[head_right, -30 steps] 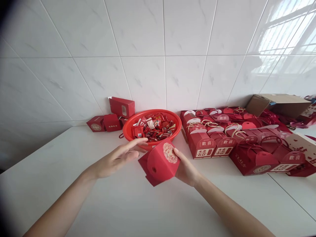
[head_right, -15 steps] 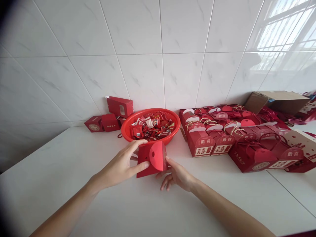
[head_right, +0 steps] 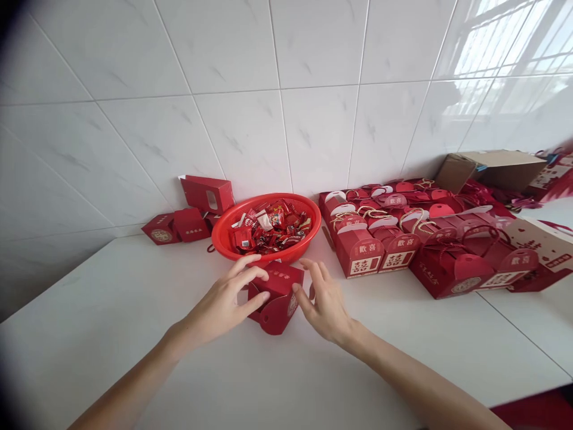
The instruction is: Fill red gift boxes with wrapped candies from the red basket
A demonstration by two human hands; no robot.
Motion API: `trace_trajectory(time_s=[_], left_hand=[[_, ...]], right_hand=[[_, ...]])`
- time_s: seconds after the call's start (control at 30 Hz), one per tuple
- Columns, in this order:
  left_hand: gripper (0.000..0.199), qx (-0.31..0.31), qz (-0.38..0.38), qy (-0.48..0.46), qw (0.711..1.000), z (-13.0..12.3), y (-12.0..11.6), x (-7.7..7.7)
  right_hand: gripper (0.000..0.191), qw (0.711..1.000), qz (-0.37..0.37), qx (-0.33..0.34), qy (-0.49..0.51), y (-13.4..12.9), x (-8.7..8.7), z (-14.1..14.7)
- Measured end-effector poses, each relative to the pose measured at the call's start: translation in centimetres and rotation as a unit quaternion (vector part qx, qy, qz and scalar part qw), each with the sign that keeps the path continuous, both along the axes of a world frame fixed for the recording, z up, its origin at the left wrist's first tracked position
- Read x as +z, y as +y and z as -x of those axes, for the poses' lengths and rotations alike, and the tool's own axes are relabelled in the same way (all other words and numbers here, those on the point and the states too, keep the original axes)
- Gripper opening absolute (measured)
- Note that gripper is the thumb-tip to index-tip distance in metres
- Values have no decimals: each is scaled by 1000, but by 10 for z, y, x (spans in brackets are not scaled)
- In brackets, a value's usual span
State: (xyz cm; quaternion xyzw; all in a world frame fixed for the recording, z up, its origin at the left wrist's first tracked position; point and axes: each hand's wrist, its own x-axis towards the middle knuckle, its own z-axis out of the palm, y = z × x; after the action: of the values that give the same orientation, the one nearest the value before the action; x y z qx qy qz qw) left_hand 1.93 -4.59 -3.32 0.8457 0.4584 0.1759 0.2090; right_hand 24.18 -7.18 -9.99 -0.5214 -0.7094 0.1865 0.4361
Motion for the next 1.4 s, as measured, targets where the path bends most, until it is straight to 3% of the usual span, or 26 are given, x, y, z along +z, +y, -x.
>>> trace_trajectory(time_s=[0.17, 0.33, 0.5, 0.6, 0.77, 0.93, 1.03, 1.17, 1.27, 1.4], left_hand=[[24, 22, -52, 6, 998, -9, -3, -14], [30, 54, -59, 54, 995, -15, -6, -26], [53, 59, -51, 59, 995, -17, -3, -31], [69, 32, -24, 38, 998, -12, -2, -25], [78, -16, 116, -6, 993, 6, -3, 3], [68, -31, 219, -83, 972, 29, 4, 28], [62, -59, 291, -109, 949, 38, 16, 31], [53, -110, 330, -117, 930, 41, 31, 24], [52, -96, 278, -104, 950, 36, 34, 17], [57, -59, 175, -37, 982, 32, 31, 13]], right_hand=[[48, 993, -70, 58, -71, -14, 5, 16], [76, 986, -61, 69, -138, -14, 2, 31], [70, 985, -51, 77, -146, -9, -4, 34], [70, 987, -44, 80, -132, -9, -4, 32], [71, 988, 46, 149, -4, -10, 16, 19], [51, 935, 200, 229, 180, -1, 42, -10], [42, 893, 271, 269, 237, 10, 51, -24], [39, 876, 293, 269, 273, 25, 45, -31], [35, 888, 270, 246, 281, 33, 32, -29], [21, 954, 140, 174, 198, 37, 16, -24]])
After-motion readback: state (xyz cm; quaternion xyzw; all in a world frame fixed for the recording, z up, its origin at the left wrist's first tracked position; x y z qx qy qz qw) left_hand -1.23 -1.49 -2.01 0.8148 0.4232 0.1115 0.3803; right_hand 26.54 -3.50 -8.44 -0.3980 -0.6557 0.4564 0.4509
